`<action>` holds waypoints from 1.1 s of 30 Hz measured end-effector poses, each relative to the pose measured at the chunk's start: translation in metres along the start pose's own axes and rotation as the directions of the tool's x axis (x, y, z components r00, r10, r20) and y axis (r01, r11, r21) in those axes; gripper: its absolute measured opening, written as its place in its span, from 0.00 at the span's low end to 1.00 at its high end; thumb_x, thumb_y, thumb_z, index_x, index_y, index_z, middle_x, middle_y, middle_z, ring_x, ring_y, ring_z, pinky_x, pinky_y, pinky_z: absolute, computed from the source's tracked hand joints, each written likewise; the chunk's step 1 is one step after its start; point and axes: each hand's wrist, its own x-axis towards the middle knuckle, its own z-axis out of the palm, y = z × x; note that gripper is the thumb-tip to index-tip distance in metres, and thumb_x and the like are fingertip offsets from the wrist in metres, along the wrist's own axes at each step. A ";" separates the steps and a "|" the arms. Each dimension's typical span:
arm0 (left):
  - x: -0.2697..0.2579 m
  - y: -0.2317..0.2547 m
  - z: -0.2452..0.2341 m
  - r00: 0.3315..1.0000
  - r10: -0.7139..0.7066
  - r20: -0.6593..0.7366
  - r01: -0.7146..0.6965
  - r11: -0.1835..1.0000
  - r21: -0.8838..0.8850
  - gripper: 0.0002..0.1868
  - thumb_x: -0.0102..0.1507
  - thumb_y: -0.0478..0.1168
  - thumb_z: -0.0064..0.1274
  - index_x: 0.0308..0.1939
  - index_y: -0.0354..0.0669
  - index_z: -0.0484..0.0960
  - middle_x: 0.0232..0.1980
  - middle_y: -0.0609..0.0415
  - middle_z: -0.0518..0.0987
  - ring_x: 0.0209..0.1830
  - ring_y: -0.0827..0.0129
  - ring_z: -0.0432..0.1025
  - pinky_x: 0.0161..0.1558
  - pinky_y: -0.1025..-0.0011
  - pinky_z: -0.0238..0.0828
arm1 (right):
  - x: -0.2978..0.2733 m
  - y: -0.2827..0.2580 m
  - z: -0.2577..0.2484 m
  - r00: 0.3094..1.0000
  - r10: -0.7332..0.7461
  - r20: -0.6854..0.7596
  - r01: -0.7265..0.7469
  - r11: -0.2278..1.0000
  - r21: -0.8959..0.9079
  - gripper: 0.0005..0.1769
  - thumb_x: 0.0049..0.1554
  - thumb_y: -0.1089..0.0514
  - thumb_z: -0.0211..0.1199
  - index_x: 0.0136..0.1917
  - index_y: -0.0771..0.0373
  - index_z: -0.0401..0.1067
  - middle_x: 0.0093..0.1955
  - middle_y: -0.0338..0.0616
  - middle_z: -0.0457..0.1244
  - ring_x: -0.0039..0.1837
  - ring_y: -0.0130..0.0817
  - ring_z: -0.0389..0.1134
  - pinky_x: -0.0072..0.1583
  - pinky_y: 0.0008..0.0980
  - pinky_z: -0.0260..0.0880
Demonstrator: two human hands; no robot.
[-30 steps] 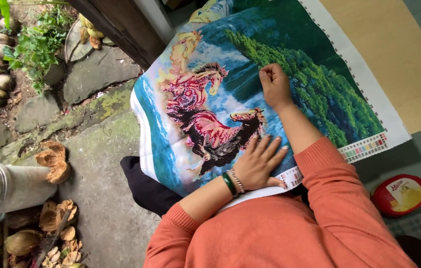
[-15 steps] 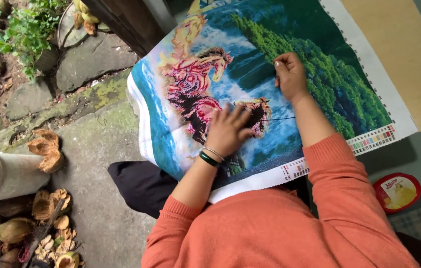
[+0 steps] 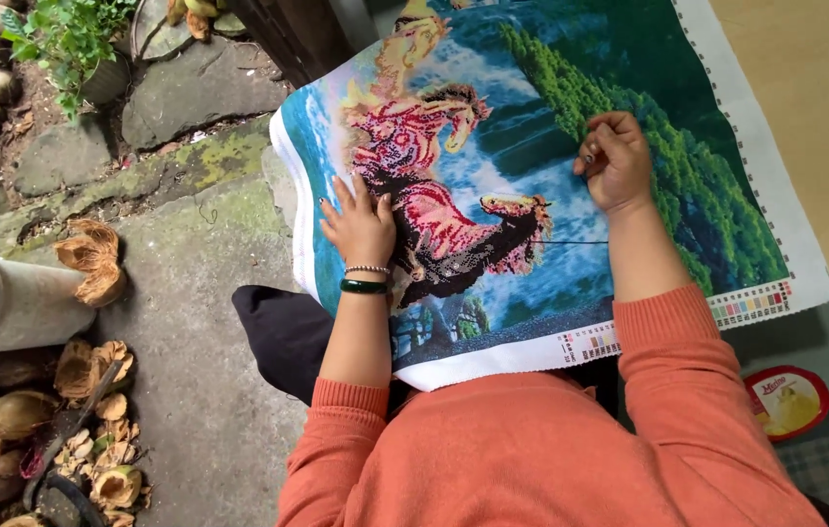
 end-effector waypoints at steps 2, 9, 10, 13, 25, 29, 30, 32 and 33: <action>-0.001 0.003 -0.005 0.999 -0.003 0.040 0.003 1.000 -0.008 0.35 0.69 0.64 0.43 0.78 0.65 0.58 0.82 0.50 0.52 0.77 0.30 0.47 0.71 0.32 0.42 | 0.001 -0.004 -0.003 0.999 0.043 -0.003 -0.043 0.998 0.052 0.04 0.69 0.61 0.52 0.56 0.62 0.67 0.34 0.36 0.53 0.37 0.29 0.62 0.37 0.30 0.74; -0.006 0.005 -0.022 0.992 0.008 0.127 0.015 0.984 -0.176 0.26 0.71 0.54 0.41 0.75 0.75 0.63 0.83 0.64 0.50 0.80 0.34 0.39 0.74 0.37 0.38 | 0.005 0.011 -0.014 0.998 0.050 0.038 -0.049 0.998 -0.025 0.05 0.68 0.63 0.50 0.57 0.63 0.65 0.34 0.39 0.52 0.36 0.30 0.62 0.39 0.33 0.78; -0.005 0.005 -0.024 0.993 0.008 0.119 0.013 0.984 -0.177 0.26 0.71 0.54 0.41 0.75 0.75 0.63 0.83 0.64 0.50 0.80 0.34 0.39 0.74 0.37 0.38 | 0.004 0.014 -0.013 0.998 0.044 0.043 -0.043 0.999 -0.022 0.05 0.68 0.63 0.50 0.57 0.63 0.65 0.34 0.39 0.52 0.36 0.30 0.62 0.39 0.33 0.78; -0.007 0.004 -0.027 0.993 0.019 0.118 0.011 0.968 -0.250 0.27 0.72 0.49 0.39 0.76 0.71 0.61 0.82 0.62 0.52 0.80 0.35 0.40 0.74 0.39 0.39 | 0.000 0.022 -0.012 0.999 -0.014 0.053 0.022 0.989 -0.146 0.05 0.69 0.64 0.52 0.56 0.67 0.66 0.35 0.43 0.55 0.37 0.31 0.64 0.40 0.36 0.79; -0.012 -0.008 -0.033 0.998 0.027 0.049 0.005 0.831 -0.556 0.37 0.72 0.69 0.10 0.68 0.71 0.74 0.76 0.63 0.65 0.80 0.40 0.42 0.75 0.41 0.36 | -0.010 0.014 -0.003 0.984 -0.102 0.147 0.155 0.895 -0.418 0.07 0.73 0.65 0.52 0.59 0.71 0.69 0.37 0.51 0.61 0.39 0.41 0.71 0.43 0.39 0.80; -0.013 -0.005 -0.027 0.998 -0.018 -0.055 -0.030 0.649 -0.760 0.40 0.72 0.64 0.07 0.64 0.64 0.80 0.71 0.55 0.72 0.78 0.36 0.47 0.76 0.41 0.38 | -0.006 0.022 -0.011 0.982 -0.115 0.153 0.169 0.896 -0.411 0.07 0.74 0.65 0.53 0.59 0.72 0.70 0.37 0.51 0.60 0.40 0.40 0.70 0.45 0.41 0.80; -0.013 -0.004 -0.022 0.996 -0.058 -0.069 -0.024 0.563 -0.826 0.42 0.72 0.65 0.06 0.63 0.63 0.81 0.70 0.53 0.74 0.78 0.37 0.47 0.77 0.44 0.38 | -0.006 0.022 -0.012 0.981 -0.122 0.154 0.175 0.896 -0.407 0.07 0.74 0.65 0.53 0.59 0.72 0.70 0.37 0.51 0.60 0.40 0.39 0.70 0.46 0.43 0.81; -0.016 0.000 -0.032 0.993 -0.076 -0.085 -0.034 0.512 -0.858 0.43 0.72 0.65 0.06 0.63 0.61 0.81 0.69 0.51 0.74 0.79 0.38 0.47 0.77 0.45 0.36 | -0.005 0.023 -0.014 0.979 -0.118 0.167 0.178 0.894 -0.412 0.07 0.74 0.65 0.53 0.59 0.72 0.70 0.37 0.51 0.60 0.40 0.40 0.70 0.46 0.43 0.81; -0.017 0.003 -0.036 0.992 -0.081 -0.101 -0.053 0.462 -0.885 0.43 0.72 0.65 0.05 0.63 0.59 0.81 0.68 0.49 0.74 0.79 0.39 0.46 0.78 0.46 0.35 | -0.004 0.023 -0.015 0.978 -0.123 0.170 0.184 0.891 -0.415 0.08 0.75 0.65 0.52 0.59 0.72 0.69 0.37 0.51 0.60 0.40 0.40 0.69 0.46 0.43 0.81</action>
